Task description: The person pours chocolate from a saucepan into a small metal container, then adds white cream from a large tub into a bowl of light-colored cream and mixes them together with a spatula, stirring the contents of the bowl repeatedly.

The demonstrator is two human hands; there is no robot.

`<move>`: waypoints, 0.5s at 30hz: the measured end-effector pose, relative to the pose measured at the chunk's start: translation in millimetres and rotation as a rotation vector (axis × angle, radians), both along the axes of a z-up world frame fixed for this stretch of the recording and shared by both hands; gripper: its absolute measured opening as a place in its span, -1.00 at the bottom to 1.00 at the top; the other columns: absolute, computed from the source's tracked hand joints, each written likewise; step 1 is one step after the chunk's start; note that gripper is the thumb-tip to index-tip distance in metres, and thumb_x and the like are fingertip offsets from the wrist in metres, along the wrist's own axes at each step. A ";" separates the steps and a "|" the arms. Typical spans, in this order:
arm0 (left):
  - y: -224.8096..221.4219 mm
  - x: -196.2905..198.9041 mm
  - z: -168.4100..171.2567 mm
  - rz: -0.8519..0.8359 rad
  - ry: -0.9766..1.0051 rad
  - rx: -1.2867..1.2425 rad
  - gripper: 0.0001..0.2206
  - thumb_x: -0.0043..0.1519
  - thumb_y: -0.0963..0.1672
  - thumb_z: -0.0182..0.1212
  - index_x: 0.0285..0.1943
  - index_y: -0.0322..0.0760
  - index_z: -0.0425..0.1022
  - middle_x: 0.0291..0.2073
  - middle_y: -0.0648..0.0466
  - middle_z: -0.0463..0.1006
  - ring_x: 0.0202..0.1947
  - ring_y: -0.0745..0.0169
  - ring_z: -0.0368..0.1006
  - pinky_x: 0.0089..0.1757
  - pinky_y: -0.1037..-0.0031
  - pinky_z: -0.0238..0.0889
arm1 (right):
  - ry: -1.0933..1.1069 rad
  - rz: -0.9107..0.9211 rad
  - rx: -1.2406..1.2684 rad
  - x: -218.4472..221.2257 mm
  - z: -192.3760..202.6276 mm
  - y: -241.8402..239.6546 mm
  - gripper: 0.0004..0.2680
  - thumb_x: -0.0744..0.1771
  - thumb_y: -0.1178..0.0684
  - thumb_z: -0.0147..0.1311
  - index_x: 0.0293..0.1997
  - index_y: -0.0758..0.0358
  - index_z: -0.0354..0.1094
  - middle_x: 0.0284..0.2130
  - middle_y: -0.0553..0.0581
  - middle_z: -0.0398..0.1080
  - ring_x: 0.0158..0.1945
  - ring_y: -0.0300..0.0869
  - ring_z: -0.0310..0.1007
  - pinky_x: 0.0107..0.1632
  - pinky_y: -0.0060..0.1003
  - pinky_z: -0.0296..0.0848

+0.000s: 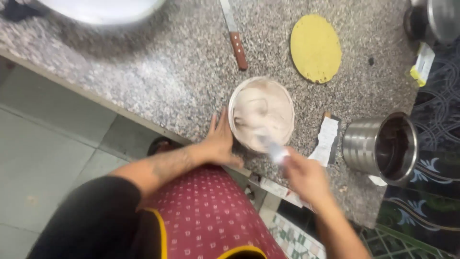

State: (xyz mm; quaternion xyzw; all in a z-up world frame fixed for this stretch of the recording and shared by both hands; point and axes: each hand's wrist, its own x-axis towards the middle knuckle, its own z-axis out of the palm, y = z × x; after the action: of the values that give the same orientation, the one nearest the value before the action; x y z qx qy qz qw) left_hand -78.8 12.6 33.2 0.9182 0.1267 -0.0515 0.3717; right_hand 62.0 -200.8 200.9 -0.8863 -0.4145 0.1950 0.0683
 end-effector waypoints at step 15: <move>5.9 -1.6 -15.8 0.199 -0.384 0.358 0.42 -0.18 0.42 0.27 0.56 -0.41 -0.58 0.51 -0.46 -0.51 0.50 -0.41 -0.67 0.30 -0.16 -0.76 | 0.015 -0.318 -0.224 -14.4 -6.9 -3.1 -0.78 0.42 -0.06 -0.07 0.16 -0.05 0.45 -0.52 0.24 0.54 -0.48 0.09 0.56 -0.37 -0.01 0.53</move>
State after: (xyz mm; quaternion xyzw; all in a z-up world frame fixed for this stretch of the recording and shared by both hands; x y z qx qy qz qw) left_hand -80.4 18.5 17.4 0.9453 0.1504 0.1833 0.2241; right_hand 47.6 -203.8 193.9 -0.9413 -0.2443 0.2331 0.0020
